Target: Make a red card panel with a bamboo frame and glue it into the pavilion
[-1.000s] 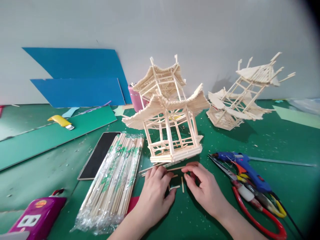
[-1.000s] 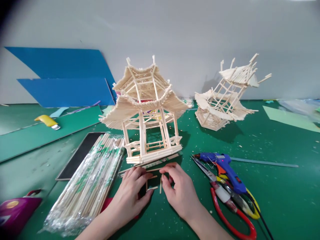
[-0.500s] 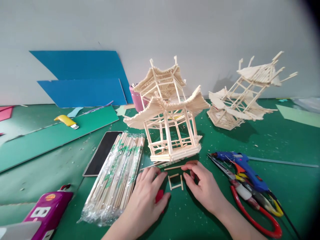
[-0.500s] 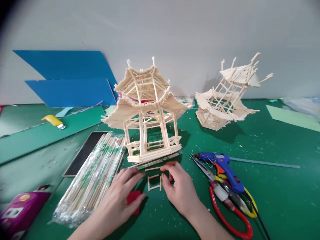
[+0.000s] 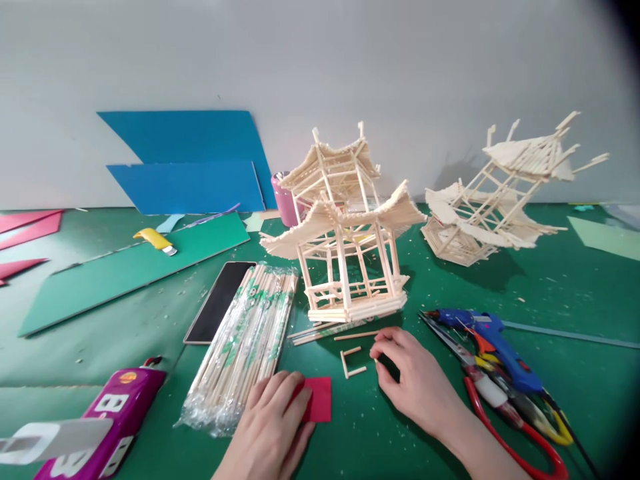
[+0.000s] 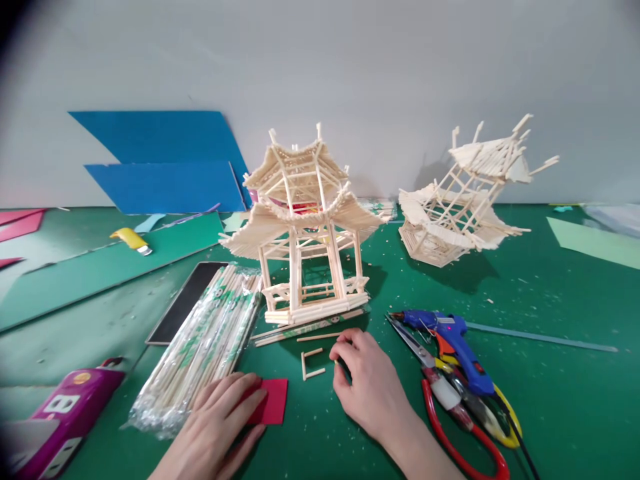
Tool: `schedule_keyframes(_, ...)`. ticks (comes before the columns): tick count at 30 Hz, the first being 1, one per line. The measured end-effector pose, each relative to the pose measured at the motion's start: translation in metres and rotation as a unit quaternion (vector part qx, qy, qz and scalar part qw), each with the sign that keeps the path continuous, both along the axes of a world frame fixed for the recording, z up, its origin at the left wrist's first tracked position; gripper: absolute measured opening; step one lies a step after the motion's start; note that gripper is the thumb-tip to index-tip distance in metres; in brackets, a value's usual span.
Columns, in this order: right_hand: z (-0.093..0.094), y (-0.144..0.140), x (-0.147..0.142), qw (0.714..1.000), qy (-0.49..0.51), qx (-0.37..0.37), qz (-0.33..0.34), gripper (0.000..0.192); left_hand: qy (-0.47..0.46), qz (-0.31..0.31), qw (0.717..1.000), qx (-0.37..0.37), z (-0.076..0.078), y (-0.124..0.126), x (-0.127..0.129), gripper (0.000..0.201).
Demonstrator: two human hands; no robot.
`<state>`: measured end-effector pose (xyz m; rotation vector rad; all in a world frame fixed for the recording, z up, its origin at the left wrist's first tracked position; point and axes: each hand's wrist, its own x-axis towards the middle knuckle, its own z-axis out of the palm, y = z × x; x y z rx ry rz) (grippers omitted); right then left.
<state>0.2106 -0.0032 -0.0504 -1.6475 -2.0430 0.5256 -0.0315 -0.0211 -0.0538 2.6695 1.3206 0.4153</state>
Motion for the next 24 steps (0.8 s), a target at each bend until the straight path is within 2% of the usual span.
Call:
schedule_keyframes(2, 0.000, 0.001, 0.003, 1.000, 0.000, 0.001, -0.011, 0.021, 0.013, -0.006, 1.000, 0.009, 0.001, 0.004, 0.000, 0.021)
schedule_keyframes(5, -0.001, 0.002, 0.007, 1.000, 0.005, 0.006, -0.021, 0.021, 0.071, -0.046, 0.995, 0.062, 0.001, 0.007, 0.000, 0.017)
schedule_keyframes(9, -0.006, 0.004, 0.008, 0.999, 0.032, 0.020, -0.026, 0.019, 0.130, -0.091, 0.977, 0.140, -0.006, 0.007, 0.005, 0.022)
schedule_keyframes(11, -0.007, 0.003, 0.007, 0.998, 0.053, 0.032, -0.030, 0.016, 0.090, -0.047, 0.979, 0.177, -0.010, 0.007, 0.008, 0.024)
schedule_keyframes(13, -0.006, 0.002, 0.006, 0.996, 0.073, 0.046, -0.033, 0.014, 0.039, -0.053, 0.981, 0.182, -0.009, 0.007, 0.011, 0.027)
schedule_keyframes(15, -0.002, -0.001, 0.004, 0.993, 0.105, 0.052, -0.018, 0.015, -0.019, -0.068, 0.993, 0.091, -0.001, 0.005, 0.015, 0.027)
schedule_keyframes(16, 0.001, -0.003, 0.003, 0.990, 0.133, 0.048, 0.002, 0.017, -0.086, -0.061, 0.993, 0.062, 0.005, 0.004, 0.018, 0.026)
schedule_keyframes(19, 0.010, -0.009, -0.004, 0.964, 0.249, 0.002, 0.091, 0.037, -0.218, -0.001, 0.968, -0.128, 0.025, 0.000, 0.031, 0.023)
schedule_keyframes(21, 0.014, -0.012, -0.009, 0.942, 0.306, -0.032, 0.135, 0.048, -0.273, 0.057, 0.919, -0.279, 0.035, 0.000, 0.042, 0.019)
schedule_keyframes(22, 0.014, -0.012, -0.012, 0.937, 0.317, -0.041, 0.141, 0.043, -0.300, 0.085, 0.879, -0.361, 0.038, 0.001, 0.047, 0.019)
schedule_keyframes(24, 0.014, -0.012, -0.015, 0.941, 0.313, -0.049, 0.118, 0.018, -0.374, 0.117, 0.770, -0.504, 0.042, 0.006, 0.057, 0.022)
